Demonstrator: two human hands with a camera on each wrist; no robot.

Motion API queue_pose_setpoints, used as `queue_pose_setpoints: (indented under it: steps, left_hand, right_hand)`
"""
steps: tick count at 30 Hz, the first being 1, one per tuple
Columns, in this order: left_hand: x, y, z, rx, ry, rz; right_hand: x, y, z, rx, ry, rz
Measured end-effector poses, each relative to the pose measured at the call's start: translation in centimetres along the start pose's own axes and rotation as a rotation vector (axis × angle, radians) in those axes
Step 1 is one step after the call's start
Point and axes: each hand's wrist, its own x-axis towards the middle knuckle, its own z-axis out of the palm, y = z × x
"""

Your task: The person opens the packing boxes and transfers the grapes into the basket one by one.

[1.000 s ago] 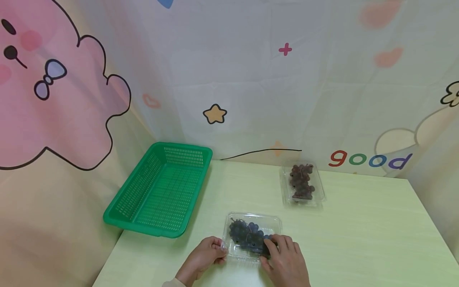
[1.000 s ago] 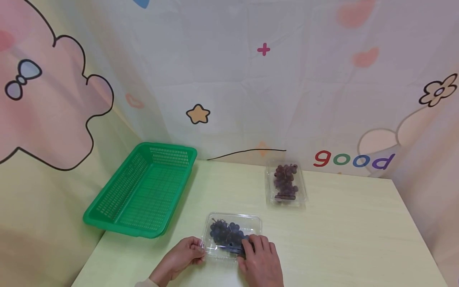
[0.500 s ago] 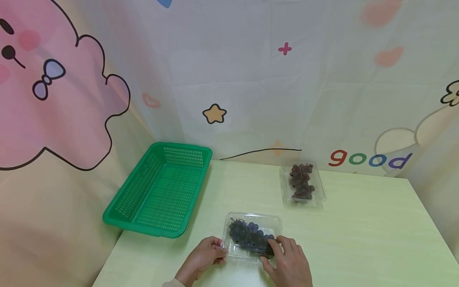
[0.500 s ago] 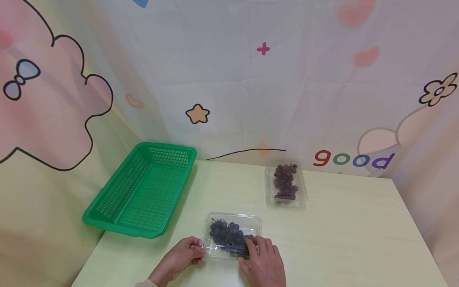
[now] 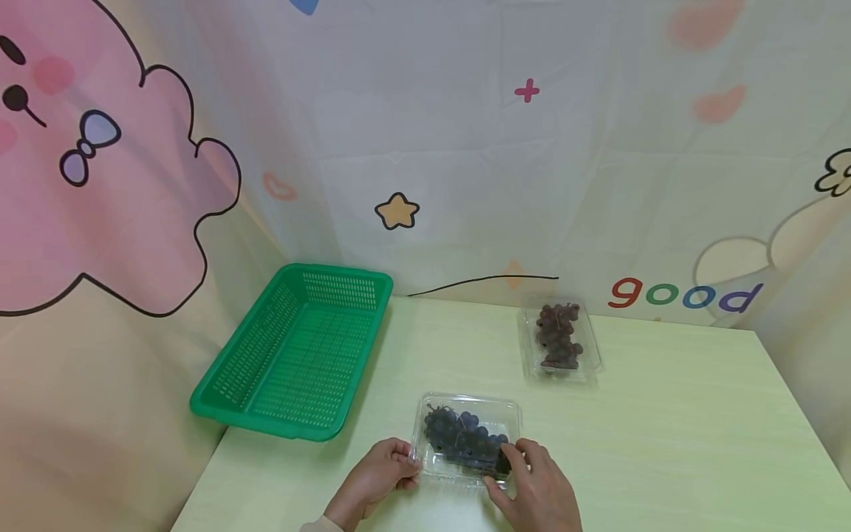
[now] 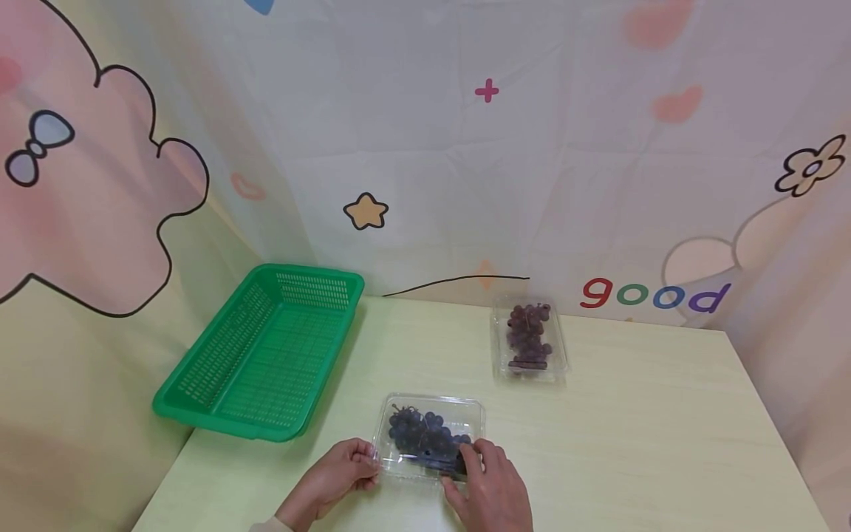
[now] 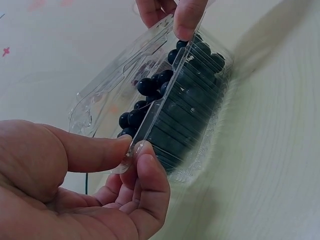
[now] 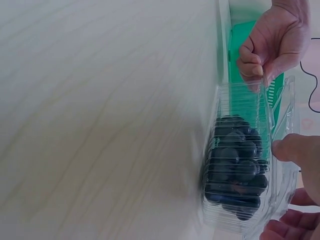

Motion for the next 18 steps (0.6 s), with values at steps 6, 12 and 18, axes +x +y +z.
queue_pose_setpoints:
  steps: [6, 12, 18]
  left_hand:
    - [-0.04, 0.04, -0.08, 0.003, -0.010, 0.015]
    - [-0.08, 0.10, -0.14, -0.001, -0.019, 0.021]
    - [-0.05, 0.01, -0.14, -0.002, -0.025, 0.031]
  right_hand:
    - [-0.09, 0.17, 0.24, 0.005, 0.046, -0.007]
    - [-0.05, 0.38, 0.34, 0.019, 0.051, -0.019]
    - [0.05, 0.68, 0.27, 0.006, 0.053, -0.045]
